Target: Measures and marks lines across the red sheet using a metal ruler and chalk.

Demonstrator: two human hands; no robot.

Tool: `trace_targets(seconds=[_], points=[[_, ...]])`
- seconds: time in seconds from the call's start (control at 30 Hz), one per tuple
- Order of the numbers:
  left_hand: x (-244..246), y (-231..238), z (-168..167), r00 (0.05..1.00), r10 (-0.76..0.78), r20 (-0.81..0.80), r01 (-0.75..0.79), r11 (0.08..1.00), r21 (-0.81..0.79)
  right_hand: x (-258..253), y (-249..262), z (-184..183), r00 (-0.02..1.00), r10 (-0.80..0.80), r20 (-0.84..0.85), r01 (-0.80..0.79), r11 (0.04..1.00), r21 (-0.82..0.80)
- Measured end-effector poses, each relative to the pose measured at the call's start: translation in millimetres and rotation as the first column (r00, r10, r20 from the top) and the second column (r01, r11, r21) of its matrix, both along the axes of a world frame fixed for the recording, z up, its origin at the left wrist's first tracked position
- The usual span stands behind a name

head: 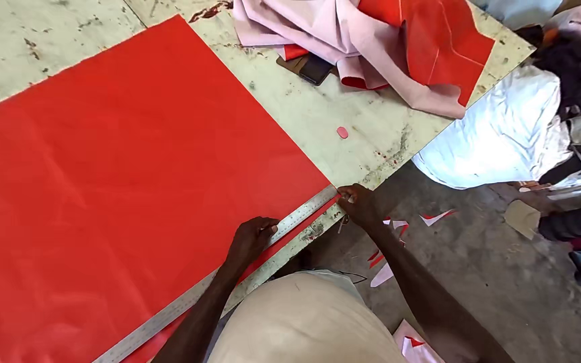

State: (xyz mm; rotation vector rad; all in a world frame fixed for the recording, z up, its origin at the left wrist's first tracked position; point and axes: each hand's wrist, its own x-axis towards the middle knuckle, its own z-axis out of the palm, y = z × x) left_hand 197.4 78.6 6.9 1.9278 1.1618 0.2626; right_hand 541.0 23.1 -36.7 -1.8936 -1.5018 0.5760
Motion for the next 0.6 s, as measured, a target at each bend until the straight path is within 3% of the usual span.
trace_targets(seconds=[0.4, 0.6], points=[[5, 3, 6, 0.999, 0.047, -0.021, -0.049, 0.994, -0.097, 3, 8, -3, 0.998, 0.026, -0.055, -0.029, 0.998, -0.052], [6, 0, 8, 0.998, 0.068, -0.011, -0.069, 0.995, -0.077, 0, 11, 6, 0.999, 0.034, 0.027, -0.031, 0.996, -0.088]])
